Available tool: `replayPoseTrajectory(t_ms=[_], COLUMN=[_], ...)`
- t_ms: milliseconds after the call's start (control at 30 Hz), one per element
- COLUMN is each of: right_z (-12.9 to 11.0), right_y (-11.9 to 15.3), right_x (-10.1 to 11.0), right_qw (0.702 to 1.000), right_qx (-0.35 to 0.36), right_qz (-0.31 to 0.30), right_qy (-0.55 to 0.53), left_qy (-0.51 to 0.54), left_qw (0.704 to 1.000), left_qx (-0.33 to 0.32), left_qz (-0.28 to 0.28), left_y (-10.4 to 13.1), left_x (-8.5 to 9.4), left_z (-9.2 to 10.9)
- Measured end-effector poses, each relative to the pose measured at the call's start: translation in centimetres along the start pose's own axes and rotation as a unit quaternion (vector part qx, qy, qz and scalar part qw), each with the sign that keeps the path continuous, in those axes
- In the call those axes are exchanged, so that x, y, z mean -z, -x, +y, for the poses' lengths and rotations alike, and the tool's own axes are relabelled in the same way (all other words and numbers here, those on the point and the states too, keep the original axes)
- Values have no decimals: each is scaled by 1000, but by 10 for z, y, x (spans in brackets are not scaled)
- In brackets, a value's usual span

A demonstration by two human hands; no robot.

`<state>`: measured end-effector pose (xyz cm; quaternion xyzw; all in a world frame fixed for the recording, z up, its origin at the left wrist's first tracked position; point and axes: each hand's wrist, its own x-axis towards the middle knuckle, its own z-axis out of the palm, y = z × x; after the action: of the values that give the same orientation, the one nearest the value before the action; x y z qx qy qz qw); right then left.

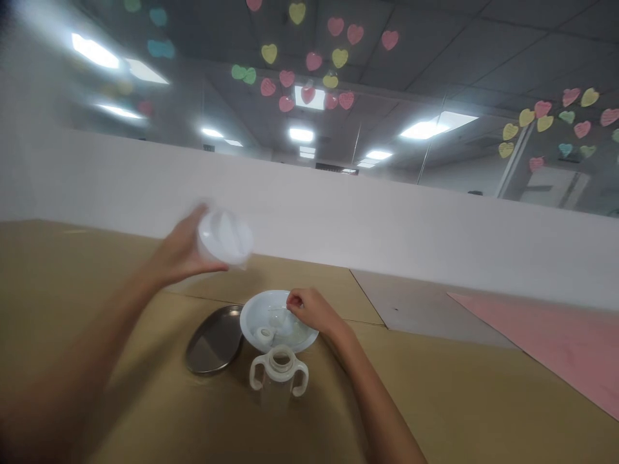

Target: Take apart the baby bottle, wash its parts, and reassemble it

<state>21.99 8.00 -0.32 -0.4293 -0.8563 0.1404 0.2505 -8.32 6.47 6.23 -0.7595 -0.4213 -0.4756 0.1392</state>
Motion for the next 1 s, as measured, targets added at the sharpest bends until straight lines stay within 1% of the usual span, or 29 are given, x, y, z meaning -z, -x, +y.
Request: replayPoseTrajectory(t_ms=[100, 233, 367, 533, 767, 1000], right_z=[-2, -6, -9, -12, -13, -14], right_y=[1, 0, 0, 0, 1, 2], right_x=[2, 2, 1, 2, 3, 4], right_qw=[1000, 999, 999, 999, 999, 999], right_qx=[7, 19, 25, 33, 28, 26], right_qz=[19, 36, 36, 30, 37, 39], right_qy=[4, 6, -4, -8, 0, 5], left_qy=[-12, 0, 5, -6, -13, -1], left_qw=[998, 994, 990, 988, 987, 990], left_qx=[-69, -112, -144, -154, -161, -138], left_qz=[1, 5, 6, 8, 11, 2], left_y=[-1, 0, 2, 3, 2, 3], left_x=[-12, -28, -36, -37, -38, -36], left_z=[14, 24, 29, 31, 27, 28])
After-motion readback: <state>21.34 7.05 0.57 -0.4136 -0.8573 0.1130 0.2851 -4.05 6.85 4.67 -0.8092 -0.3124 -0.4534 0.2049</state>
